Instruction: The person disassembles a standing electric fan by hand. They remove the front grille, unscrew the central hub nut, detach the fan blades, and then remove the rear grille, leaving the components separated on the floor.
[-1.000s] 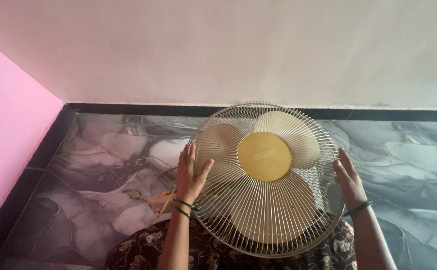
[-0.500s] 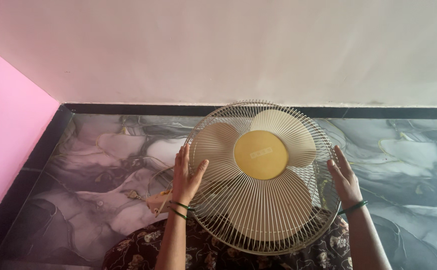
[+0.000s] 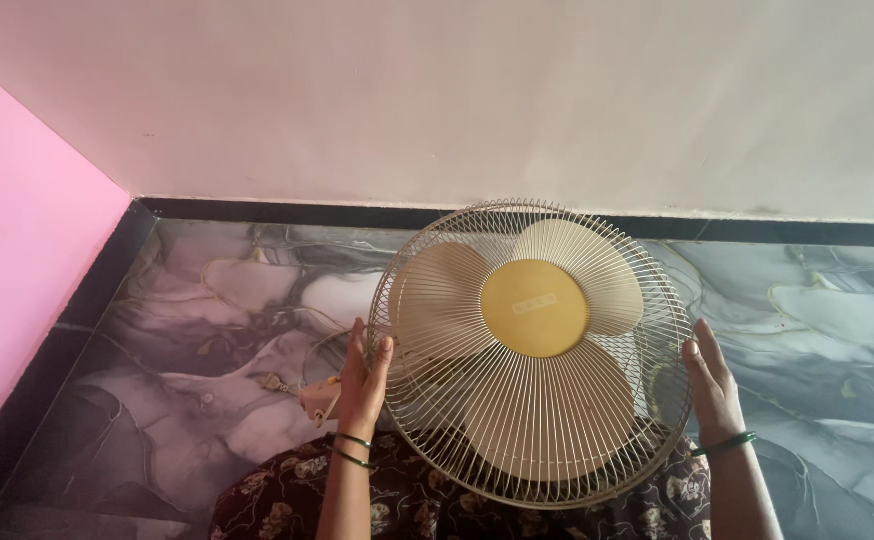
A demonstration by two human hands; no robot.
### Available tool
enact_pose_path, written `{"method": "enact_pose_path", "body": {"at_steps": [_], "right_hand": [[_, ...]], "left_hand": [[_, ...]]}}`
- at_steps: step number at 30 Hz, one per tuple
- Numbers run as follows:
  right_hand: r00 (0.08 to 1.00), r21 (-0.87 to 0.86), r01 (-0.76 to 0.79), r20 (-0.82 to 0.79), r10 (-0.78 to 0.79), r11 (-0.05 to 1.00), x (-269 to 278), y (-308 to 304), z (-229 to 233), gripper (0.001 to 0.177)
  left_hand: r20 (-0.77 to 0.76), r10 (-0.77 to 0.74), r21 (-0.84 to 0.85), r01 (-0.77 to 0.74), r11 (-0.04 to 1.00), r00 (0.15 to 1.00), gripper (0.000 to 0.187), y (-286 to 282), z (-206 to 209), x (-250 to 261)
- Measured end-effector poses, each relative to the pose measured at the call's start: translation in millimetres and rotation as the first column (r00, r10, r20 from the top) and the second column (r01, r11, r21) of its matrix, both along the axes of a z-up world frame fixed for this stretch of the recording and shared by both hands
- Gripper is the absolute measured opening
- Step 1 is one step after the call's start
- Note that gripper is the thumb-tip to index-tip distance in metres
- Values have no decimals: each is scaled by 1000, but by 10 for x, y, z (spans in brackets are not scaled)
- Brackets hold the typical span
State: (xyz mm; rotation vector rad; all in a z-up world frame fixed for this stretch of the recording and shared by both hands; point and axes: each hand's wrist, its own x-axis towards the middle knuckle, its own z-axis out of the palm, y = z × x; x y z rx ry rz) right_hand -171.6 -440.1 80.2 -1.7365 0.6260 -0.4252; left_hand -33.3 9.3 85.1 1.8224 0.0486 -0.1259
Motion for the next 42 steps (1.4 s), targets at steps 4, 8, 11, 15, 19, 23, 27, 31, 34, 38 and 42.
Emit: {"method": "enact_pose_path", "body": {"at_steps": [4,8,11,15,19,23,27,31,34,38,42], "right_hand": [[1000,80,-8,-1,8,997,4,27,-33,76],[1000,87,-1,-24,3,996,8,60,-18,77],[999,82,6,-33,-4,997,15,87,7,78],[1000,75,8,-16,-7,997,11,136,60,78],[999,40,-23,48,21,999,7,189,166,77],[999,13,-23,26,22,1000,-16,259,283,76],[1000,29,-8,29,7,1000,-16,284,326,75],[999,-41,17,-48,-19,999,-30,275,273,75],[999,-78,30,-7,-31,996,-20,263,221,76],[1000,-34,14,5,-14,999,-29,220,191,80],[1000,-20,5,12,-5,1000,-34,205,163,80]], "left_hand": [[-20,-15,-16,15,1000,1000,116,-16,-40,-26],[13,-10,-33,10,999,1000,118,-57,-86,-29],[22,-4,-44,5,999,1000,118,-76,-96,-41],[54,-4,13,3,1000,999,113,-95,-101,-45],[81,8,36,-11,999,997,108,-106,-130,-38],[68,33,75,-38,996,997,107,-138,-170,-25],[100,39,60,-45,997,994,109,-151,-167,-20],[117,46,-112,-32,993,992,112,-115,-130,4],[68,39,47,-42,998,997,105,-138,-123,8],[105,39,-2,-39,999,994,105,-135,-127,-26],[136,58,-56,-51,997,989,104,-134,-138,-8]]}}
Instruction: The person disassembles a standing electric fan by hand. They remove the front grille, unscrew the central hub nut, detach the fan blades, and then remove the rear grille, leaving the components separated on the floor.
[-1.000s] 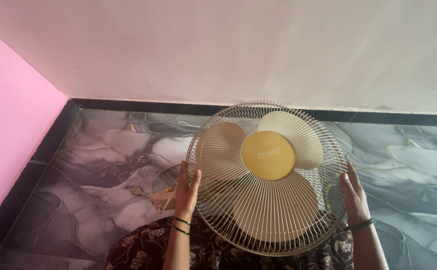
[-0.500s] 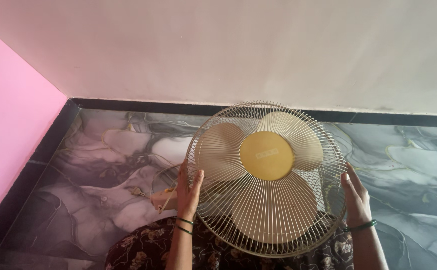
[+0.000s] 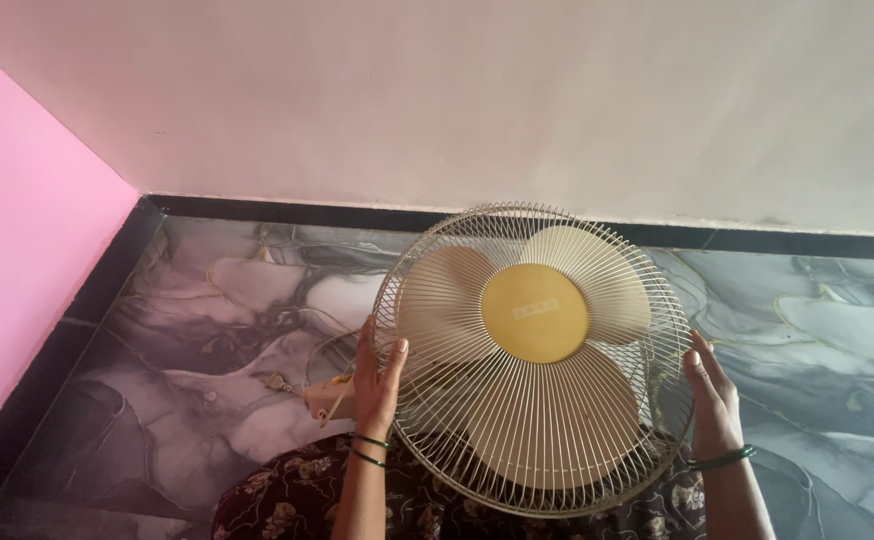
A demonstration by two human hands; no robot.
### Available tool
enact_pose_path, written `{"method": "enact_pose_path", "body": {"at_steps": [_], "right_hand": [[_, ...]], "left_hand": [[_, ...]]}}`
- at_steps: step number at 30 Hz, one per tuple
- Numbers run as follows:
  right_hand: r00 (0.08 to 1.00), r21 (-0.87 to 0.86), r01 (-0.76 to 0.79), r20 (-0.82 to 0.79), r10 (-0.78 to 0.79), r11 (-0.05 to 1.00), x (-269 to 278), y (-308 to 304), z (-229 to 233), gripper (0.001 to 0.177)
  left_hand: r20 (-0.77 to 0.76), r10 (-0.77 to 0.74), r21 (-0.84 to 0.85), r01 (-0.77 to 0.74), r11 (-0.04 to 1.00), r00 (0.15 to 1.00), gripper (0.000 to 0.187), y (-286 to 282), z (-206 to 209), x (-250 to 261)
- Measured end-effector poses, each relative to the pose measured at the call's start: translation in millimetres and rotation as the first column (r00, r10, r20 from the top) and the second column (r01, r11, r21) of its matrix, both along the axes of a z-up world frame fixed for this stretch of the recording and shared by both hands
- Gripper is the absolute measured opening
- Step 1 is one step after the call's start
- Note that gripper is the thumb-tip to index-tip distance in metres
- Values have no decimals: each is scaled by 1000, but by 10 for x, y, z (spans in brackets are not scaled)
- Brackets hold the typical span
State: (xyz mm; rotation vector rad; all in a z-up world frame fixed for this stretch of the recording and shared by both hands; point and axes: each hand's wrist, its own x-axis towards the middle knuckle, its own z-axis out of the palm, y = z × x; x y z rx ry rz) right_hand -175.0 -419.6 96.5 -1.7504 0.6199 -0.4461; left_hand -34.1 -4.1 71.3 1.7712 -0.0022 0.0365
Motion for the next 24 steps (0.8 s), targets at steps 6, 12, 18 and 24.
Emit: {"method": "enact_pose_path", "body": {"at_steps": [6,12,18,24], "right_hand": [[997,51,-10,76,6,999,14,32,86,77],[986,22,-46,160,42,999,-10,96,371,72],[979,12,-43,199,40,999,-26,173,583,70],[972,128,-67,233,36,990,14,277,680,70]], "left_hand": [[-6,5,127,-4,992,1000,101,32,59,25],[16,-2,134,-1,991,1000,103,20,119,36],[15,22,70,-23,997,1000,104,41,222,8],[188,16,-104,4,995,982,104,103,420,46]]}}
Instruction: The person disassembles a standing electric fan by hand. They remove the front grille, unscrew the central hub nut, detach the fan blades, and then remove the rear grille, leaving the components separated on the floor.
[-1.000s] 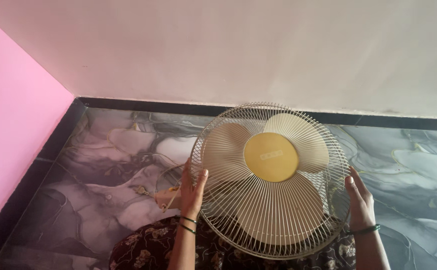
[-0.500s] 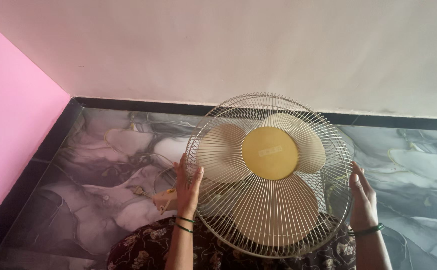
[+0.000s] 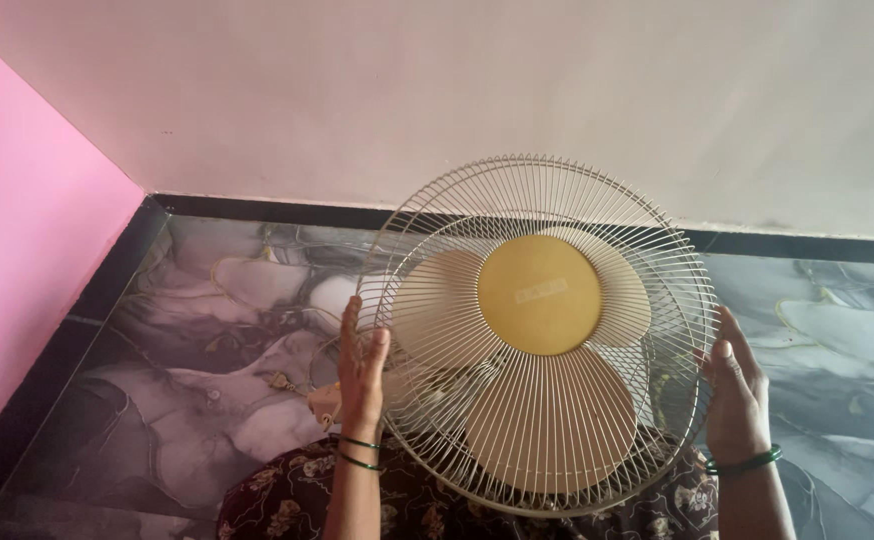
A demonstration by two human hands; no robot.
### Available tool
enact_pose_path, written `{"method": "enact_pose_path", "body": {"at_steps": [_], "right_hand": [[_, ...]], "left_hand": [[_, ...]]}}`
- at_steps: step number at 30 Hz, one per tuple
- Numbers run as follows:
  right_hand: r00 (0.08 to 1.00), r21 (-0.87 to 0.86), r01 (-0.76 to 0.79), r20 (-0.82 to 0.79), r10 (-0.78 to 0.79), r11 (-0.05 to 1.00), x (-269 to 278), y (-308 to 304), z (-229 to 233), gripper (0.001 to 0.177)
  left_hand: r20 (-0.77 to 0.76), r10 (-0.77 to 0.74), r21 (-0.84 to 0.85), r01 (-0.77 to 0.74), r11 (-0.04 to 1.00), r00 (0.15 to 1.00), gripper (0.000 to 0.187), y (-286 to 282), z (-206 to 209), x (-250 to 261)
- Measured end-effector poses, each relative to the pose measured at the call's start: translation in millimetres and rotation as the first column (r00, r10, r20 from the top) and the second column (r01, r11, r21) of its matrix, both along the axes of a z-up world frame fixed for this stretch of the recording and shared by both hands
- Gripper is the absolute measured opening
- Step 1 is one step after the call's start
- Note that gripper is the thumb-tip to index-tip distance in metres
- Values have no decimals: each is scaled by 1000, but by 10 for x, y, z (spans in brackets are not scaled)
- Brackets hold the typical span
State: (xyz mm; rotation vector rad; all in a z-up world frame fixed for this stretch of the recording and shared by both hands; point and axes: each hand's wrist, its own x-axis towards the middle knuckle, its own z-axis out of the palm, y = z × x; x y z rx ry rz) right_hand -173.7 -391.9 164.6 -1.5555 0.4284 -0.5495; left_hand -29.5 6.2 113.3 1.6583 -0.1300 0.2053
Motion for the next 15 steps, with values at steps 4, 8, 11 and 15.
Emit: {"method": "enact_pose_path", "body": {"at_steps": [4,8,11,15], "right_hand": [[1000,8,18,-19,-17,1000,82,130,37,76],[981,-3,-44,190,43,999,245,198,130,82],[952,93,-139,288,107,986,384,248,238,83],[934,105,-208,317,166,972,683,454,327,84]], "left_hand": [[-7,-45,-316,41,948,999,112,154,227,-7],[180,-207,-607,274,746,962,100,220,465,-84],[286,-233,-759,368,537,929,90,271,670,-71],[353,-176,-793,394,464,919,90,504,996,-91]]}}
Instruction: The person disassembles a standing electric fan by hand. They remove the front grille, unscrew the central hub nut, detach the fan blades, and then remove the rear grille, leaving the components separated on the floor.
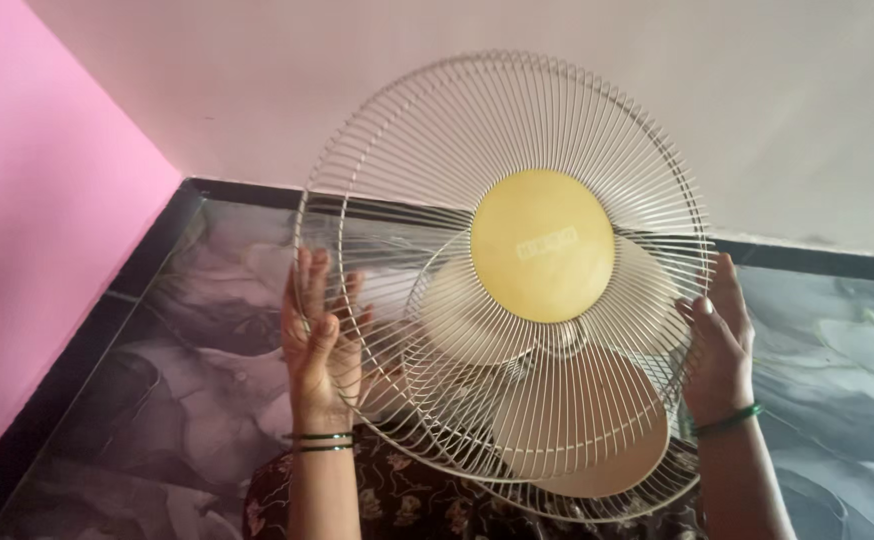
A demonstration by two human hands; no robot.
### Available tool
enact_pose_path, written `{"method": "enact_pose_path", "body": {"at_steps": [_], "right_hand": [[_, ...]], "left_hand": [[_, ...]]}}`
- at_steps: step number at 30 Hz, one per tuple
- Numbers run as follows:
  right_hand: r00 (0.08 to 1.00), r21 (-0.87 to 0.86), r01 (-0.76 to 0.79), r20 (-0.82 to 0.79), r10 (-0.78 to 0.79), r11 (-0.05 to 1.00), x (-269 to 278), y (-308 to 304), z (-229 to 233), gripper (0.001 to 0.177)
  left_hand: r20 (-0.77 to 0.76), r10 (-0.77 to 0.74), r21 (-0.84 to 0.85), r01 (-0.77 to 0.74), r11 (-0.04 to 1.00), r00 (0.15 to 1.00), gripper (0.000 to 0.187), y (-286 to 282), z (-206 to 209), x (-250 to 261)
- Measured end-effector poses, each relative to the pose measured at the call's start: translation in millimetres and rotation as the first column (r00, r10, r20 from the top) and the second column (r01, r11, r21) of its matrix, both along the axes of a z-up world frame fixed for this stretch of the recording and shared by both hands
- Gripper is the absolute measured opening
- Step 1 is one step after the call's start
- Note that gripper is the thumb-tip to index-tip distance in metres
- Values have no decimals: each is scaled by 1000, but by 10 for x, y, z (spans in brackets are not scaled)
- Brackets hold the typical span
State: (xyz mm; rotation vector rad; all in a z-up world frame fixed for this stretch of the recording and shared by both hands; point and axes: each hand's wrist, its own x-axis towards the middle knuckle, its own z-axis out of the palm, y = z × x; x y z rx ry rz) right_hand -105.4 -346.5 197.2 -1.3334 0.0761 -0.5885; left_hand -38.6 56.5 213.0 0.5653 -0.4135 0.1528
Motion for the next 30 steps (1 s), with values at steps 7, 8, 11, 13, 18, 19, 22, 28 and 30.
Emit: {"method": "enact_pose_path", "body": {"at_steps": [7,8,11,13,18,19,22,28,30], "right_hand": [[987,78,-156,-14,157,985,696,402,-23,86],[984,90,-170,-37,174,981,795,453,-33,85],[965,143,-241,-67,253,960,1071,602,-22,85],[937,203,-336,-25,348,920,1195,678,41,85],[797,287,-595,88,598,750,1179,801,368,93],[739,292,-670,164,654,683,1142,806,435,95],[734,475,-646,172,657,598,1010,742,584,95],[788,546,-570,151,597,614,727,715,449,105],[828,598,-496,109,549,629,653,655,372,97]], "left_hand": [[186,8,6,-10,1000,982,90,400,691,-54],[207,9,37,-18,999,978,89,432,787,-78],[289,4,159,-52,986,957,83,452,1067,-143],[372,-8,281,-105,954,928,78,393,1233,-164],[525,-125,612,-271,743,842,69,-88,1450,-352],[550,-199,709,-327,625,811,72,-221,1456,-391],[144,-495,963,-237,-131,857,72,-567,1378,-524],[581,-704,645,-758,93,408,76,-908,824,-722],[605,-731,528,-847,69,317,73,-953,609,-736]]}}
